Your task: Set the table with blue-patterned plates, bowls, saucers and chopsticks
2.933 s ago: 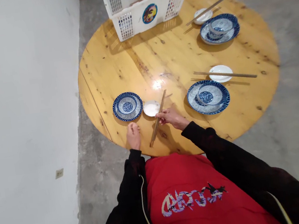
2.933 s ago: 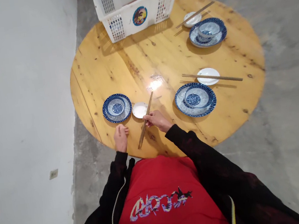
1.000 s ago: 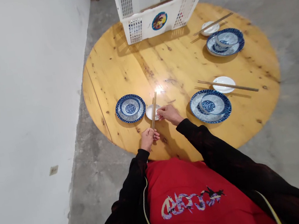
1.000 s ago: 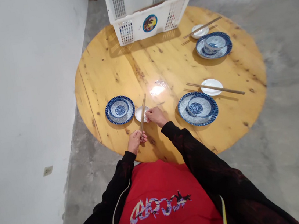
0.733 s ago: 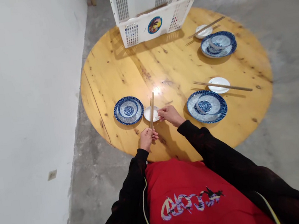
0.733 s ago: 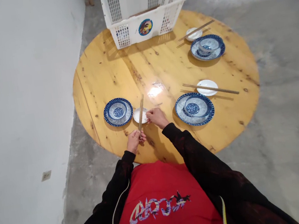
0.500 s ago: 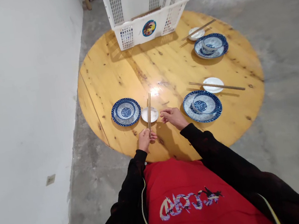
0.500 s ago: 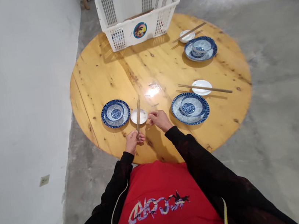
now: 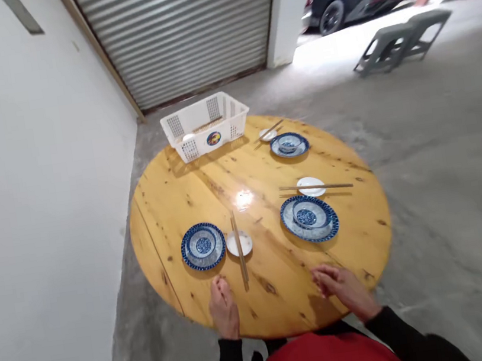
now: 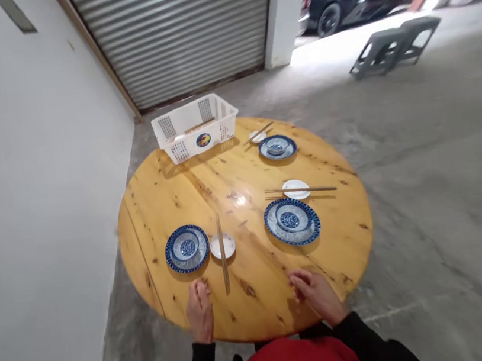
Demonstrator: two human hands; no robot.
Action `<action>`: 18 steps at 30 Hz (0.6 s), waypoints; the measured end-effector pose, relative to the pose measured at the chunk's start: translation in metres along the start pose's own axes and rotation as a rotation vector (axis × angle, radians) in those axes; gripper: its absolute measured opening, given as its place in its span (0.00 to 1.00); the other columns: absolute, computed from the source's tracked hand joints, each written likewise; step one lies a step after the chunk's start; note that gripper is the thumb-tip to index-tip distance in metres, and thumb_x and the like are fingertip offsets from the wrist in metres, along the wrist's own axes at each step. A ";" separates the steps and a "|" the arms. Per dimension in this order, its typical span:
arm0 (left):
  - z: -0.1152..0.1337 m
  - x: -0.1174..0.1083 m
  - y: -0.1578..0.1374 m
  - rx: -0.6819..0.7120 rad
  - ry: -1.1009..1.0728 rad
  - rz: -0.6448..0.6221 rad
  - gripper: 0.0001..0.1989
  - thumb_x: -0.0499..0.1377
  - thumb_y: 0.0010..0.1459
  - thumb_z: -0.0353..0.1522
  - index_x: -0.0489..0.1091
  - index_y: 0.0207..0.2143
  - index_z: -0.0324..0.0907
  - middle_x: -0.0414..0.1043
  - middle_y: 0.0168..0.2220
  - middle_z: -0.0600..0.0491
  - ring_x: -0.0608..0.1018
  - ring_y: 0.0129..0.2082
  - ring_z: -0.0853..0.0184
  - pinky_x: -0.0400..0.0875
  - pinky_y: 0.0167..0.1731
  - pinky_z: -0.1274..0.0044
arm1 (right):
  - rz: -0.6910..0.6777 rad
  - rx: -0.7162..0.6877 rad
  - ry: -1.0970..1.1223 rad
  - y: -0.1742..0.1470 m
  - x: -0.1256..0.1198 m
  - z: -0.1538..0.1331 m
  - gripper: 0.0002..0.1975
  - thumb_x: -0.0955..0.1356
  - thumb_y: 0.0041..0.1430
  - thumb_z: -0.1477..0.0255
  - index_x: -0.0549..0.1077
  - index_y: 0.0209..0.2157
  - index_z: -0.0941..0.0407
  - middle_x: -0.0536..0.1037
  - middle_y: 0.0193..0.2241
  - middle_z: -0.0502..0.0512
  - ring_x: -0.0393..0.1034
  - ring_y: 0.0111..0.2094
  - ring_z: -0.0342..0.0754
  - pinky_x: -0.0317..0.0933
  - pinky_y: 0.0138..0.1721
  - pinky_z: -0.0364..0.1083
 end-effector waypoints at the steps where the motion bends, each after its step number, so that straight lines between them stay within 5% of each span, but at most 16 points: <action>1: -0.001 -0.005 -0.001 0.005 -0.019 0.017 0.21 0.46 0.66 0.45 0.70 0.45 0.42 0.80 0.39 0.43 0.84 0.38 0.58 0.76 0.42 0.67 | 0.008 0.028 0.027 -0.006 0.000 0.011 0.20 0.70 0.42 0.53 0.74 0.28 0.56 0.74 0.22 0.49 0.66 0.18 0.44 0.63 0.20 0.45; 6: 0.016 -0.009 -0.022 0.014 -0.060 0.033 0.25 0.46 0.65 0.49 0.70 0.47 0.42 0.81 0.39 0.44 0.84 0.37 0.57 0.76 0.41 0.67 | -0.205 0.048 -0.001 -0.019 0.011 0.023 0.20 0.68 0.41 0.53 0.72 0.28 0.56 0.74 0.23 0.49 0.65 0.17 0.42 0.60 0.20 0.43; 10: 0.055 0.026 -0.054 0.093 -0.028 0.002 0.26 0.46 0.64 0.51 0.71 0.46 0.42 0.81 0.37 0.44 0.84 0.37 0.57 0.77 0.39 0.68 | -0.215 -0.043 0.002 -0.015 -0.024 0.017 0.18 0.66 0.42 0.54 0.71 0.27 0.56 0.73 0.22 0.48 0.63 0.16 0.41 0.57 0.20 0.43; 13: 0.097 0.079 -0.092 0.181 -0.045 -0.050 0.24 0.48 0.64 0.50 0.73 0.44 0.42 0.81 0.36 0.45 0.84 0.36 0.58 0.77 0.38 0.70 | -0.182 -0.044 0.041 -0.014 -0.081 0.027 0.19 0.65 0.42 0.54 0.71 0.27 0.56 0.72 0.21 0.48 0.64 0.16 0.42 0.56 0.19 0.43; 18: 0.169 0.211 -0.184 0.184 -0.151 -0.276 0.20 0.48 0.65 0.45 0.73 0.38 0.43 0.79 0.31 0.49 0.82 0.30 0.64 0.74 0.33 0.75 | -0.111 -0.028 0.082 -0.017 -0.213 0.064 0.21 0.68 0.40 0.52 0.73 0.28 0.56 0.77 0.24 0.52 0.69 0.19 0.46 0.61 0.20 0.45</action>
Point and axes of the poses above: each hand's wrist, its own y-axis towards the middle knuckle, its own x-axis out of the palm, z = x × y, the point moved 6 cm from there along y, towards the middle knuckle
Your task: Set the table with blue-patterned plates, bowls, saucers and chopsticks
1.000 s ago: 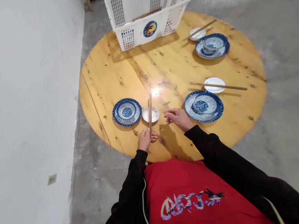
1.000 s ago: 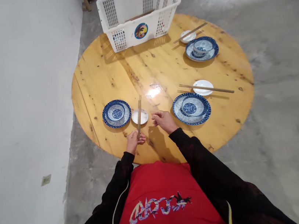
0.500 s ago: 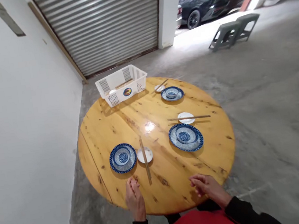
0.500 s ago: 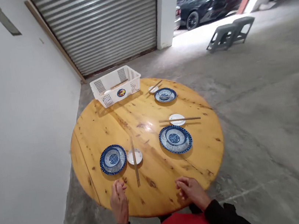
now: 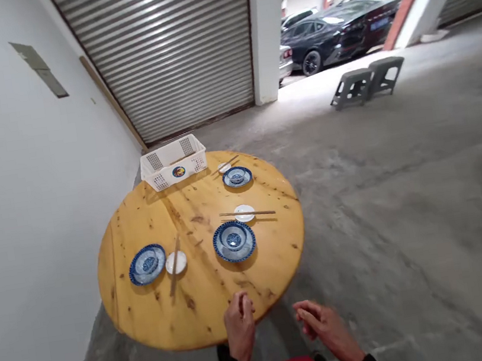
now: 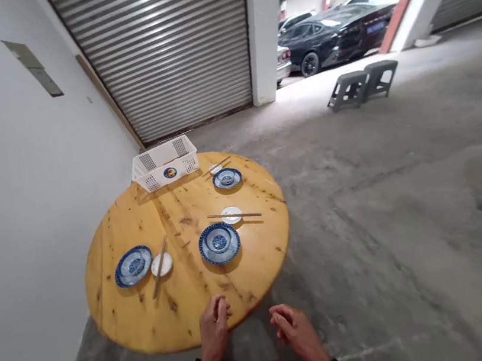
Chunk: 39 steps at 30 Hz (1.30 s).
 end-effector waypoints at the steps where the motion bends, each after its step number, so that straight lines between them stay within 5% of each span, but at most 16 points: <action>1: 0.012 0.033 -0.009 -0.010 -0.025 -0.055 0.18 0.48 0.65 0.43 0.73 0.36 0.43 0.78 0.30 0.50 0.81 0.29 0.65 0.73 0.32 0.76 | 0.020 0.025 0.013 -0.005 -0.028 0.007 0.22 0.69 0.40 0.51 0.74 0.29 0.56 0.78 0.25 0.53 0.70 0.19 0.47 0.63 0.21 0.45; 6: 0.074 0.160 -0.042 0.094 -0.019 -0.341 0.12 0.51 0.62 0.34 0.74 0.32 0.42 0.77 0.27 0.54 0.78 0.25 0.69 0.67 0.27 0.80 | 0.202 0.124 0.064 -0.029 -0.140 0.023 0.28 0.71 0.36 0.49 0.77 0.33 0.56 0.81 0.26 0.57 0.72 0.21 0.50 0.68 0.24 0.48; 13: 0.118 0.236 -0.026 0.132 0.128 -0.396 0.12 0.52 0.61 0.30 0.76 0.34 0.43 0.78 0.28 0.55 0.77 0.27 0.71 0.66 0.28 0.82 | 0.146 0.080 0.047 -0.001 -0.207 -0.008 0.27 0.72 0.40 0.50 0.78 0.34 0.57 0.81 0.27 0.56 0.72 0.22 0.49 0.69 0.25 0.48; 22: 0.180 0.355 0.111 0.157 -0.008 -0.330 0.13 0.51 0.63 0.31 0.76 0.35 0.43 0.78 0.28 0.54 0.77 0.27 0.70 0.68 0.30 0.81 | 0.301 0.069 -0.016 0.135 -0.365 -0.074 0.30 0.75 0.38 0.49 0.78 0.36 0.60 0.81 0.28 0.57 0.72 0.24 0.47 0.70 0.26 0.47; 27: 0.228 0.400 0.195 0.167 -0.062 -0.308 0.13 0.51 0.63 0.32 0.76 0.37 0.43 0.79 0.30 0.54 0.78 0.28 0.69 0.69 0.31 0.80 | 0.420 0.083 -0.033 0.181 -0.441 -0.105 0.31 0.76 0.39 0.49 0.78 0.38 0.60 0.82 0.29 0.57 0.72 0.25 0.47 0.71 0.28 0.46; 32: 0.251 0.421 0.249 0.147 -0.079 -0.278 0.13 0.51 0.63 0.31 0.76 0.38 0.43 0.79 0.30 0.53 0.78 0.28 0.69 0.70 0.31 0.80 | 0.399 0.142 0.028 0.247 -0.447 -0.135 0.32 0.76 0.37 0.49 0.78 0.37 0.60 0.81 0.28 0.56 0.72 0.24 0.47 0.72 0.27 0.47; 39: 0.245 0.434 0.334 -0.056 -0.139 -0.046 0.13 0.51 0.64 0.34 0.76 0.40 0.43 0.80 0.33 0.52 0.79 0.29 0.69 0.71 0.30 0.80 | -0.098 0.164 -0.185 0.381 -0.386 -0.205 0.31 0.75 0.37 0.46 0.79 0.35 0.57 0.80 0.26 0.55 0.72 0.23 0.48 0.70 0.26 0.47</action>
Point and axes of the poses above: each hand's wrist, its own y-axis towards the middle knuckle, its own x-axis out of the palm, z = x × y, the point moved 6 cm from there along y, towards the middle knuckle
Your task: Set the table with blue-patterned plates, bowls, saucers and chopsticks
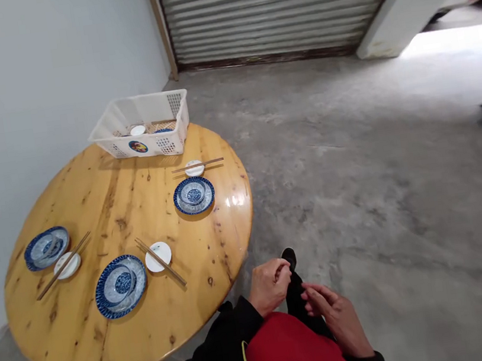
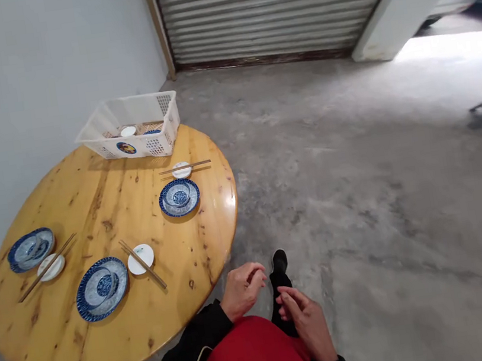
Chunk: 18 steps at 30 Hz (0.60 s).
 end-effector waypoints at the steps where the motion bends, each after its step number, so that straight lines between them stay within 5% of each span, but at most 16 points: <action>1: 0.000 0.001 0.016 -0.023 -0.019 0.050 0.13 0.51 0.65 0.35 0.76 0.40 0.43 0.80 0.34 0.52 0.80 0.29 0.69 0.71 0.30 0.80 | -0.055 0.000 -0.033 0.020 0.000 -0.012 0.30 0.74 0.37 0.45 0.79 0.34 0.57 0.79 0.25 0.55 0.71 0.23 0.48 0.70 0.25 0.47; 11: 0.049 0.014 0.196 -0.168 -0.093 0.522 0.13 0.50 0.63 0.34 0.74 0.39 0.42 0.79 0.32 0.51 0.81 0.28 0.68 0.73 0.31 0.79 | -0.318 -0.141 -0.268 0.243 -0.058 -0.183 0.31 0.73 0.37 0.45 0.78 0.34 0.57 0.79 0.25 0.56 0.71 0.23 0.48 0.69 0.27 0.47; 18: 0.069 0.012 0.246 -0.306 -0.080 0.716 0.13 0.51 0.63 0.36 0.74 0.37 0.42 0.79 0.31 0.51 0.81 0.27 0.68 0.73 0.29 0.79 | -0.477 -0.193 -0.340 0.341 -0.043 -0.268 0.32 0.71 0.41 0.45 0.78 0.38 0.57 0.80 0.29 0.56 0.73 0.26 0.48 0.71 0.31 0.47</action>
Point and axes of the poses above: each hand's wrist, its own y-axis towards the middle knuckle, its own x-axis out of the palm, z = x × y, the point moved 6 cm from there along y, towards the middle knuckle
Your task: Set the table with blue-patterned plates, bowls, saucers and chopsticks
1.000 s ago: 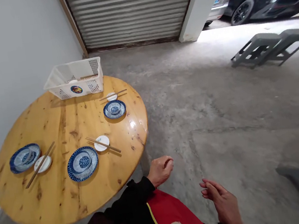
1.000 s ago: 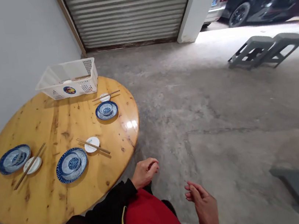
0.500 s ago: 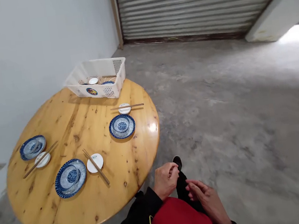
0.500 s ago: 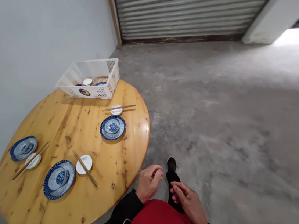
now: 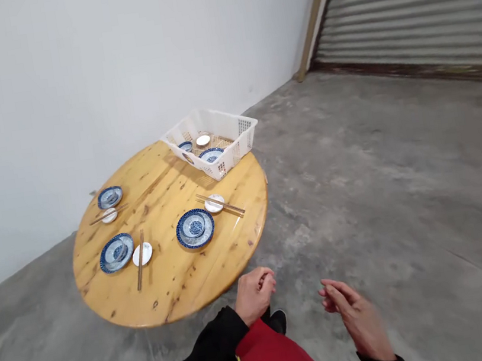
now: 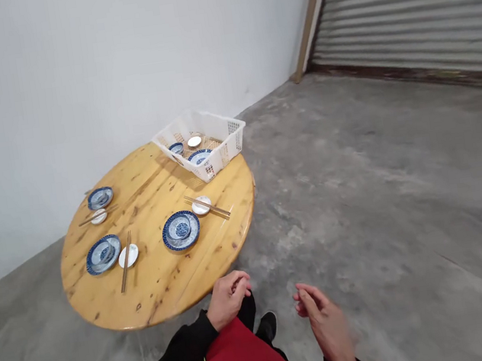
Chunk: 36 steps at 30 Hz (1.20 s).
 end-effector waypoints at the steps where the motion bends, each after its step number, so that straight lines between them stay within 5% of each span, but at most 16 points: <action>1: 0.002 0.004 0.005 -0.018 0.002 0.019 0.13 0.51 0.63 0.36 0.74 0.37 0.42 0.79 0.30 0.51 0.81 0.26 0.68 0.73 0.29 0.79 | -0.025 -0.002 0.007 0.011 0.000 -0.005 0.32 0.72 0.41 0.44 0.78 0.38 0.58 0.80 0.29 0.56 0.73 0.26 0.48 0.71 0.31 0.47; 13: 0.023 0.062 0.138 0.022 -0.050 0.156 0.12 0.52 0.63 0.33 0.76 0.37 0.41 0.80 0.30 0.52 0.80 0.25 0.70 0.71 0.27 0.80 | -0.075 0.006 -0.061 0.152 -0.034 -0.063 0.34 0.75 0.36 0.43 0.78 0.35 0.57 0.80 0.26 0.56 0.72 0.24 0.49 0.71 0.28 0.48; 22: 0.067 0.035 0.230 0.074 0.028 0.348 0.11 0.52 0.64 0.30 0.76 0.40 0.43 0.80 0.32 0.54 0.79 0.30 0.69 0.73 0.35 0.78 | -0.071 -0.087 -0.188 0.253 -0.041 -0.171 0.34 0.76 0.39 0.46 0.78 0.39 0.60 0.80 0.28 0.56 0.73 0.26 0.47 0.71 0.29 0.45; 29: 0.081 -0.031 0.229 0.125 0.115 0.590 0.11 0.52 0.67 0.32 0.74 0.42 0.42 0.80 0.35 0.50 0.81 0.34 0.68 0.75 0.39 0.77 | -0.212 -0.412 -0.217 0.308 0.028 -0.298 0.21 0.74 0.46 0.55 0.80 0.36 0.57 0.79 0.26 0.55 0.71 0.24 0.46 0.69 0.29 0.46; 36: 0.105 -0.130 0.242 0.100 0.296 0.863 0.10 0.52 0.69 0.33 0.72 0.45 0.40 0.80 0.38 0.49 0.81 0.35 0.68 0.74 0.40 0.76 | -0.560 -0.784 -0.396 0.330 0.160 -0.435 0.14 0.70 0.56 0.62 0.79 0.37 0.59 0.80 0.28 0.55 0.71 0.25 0.43 0.68 0.30 0.43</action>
Point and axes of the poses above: each hand's wrist, its own y-axis towards the middle knuckle, its own x-axis out of the palm, z = x × y, the point moved 6 cm from there along y, towards the middle knuckle
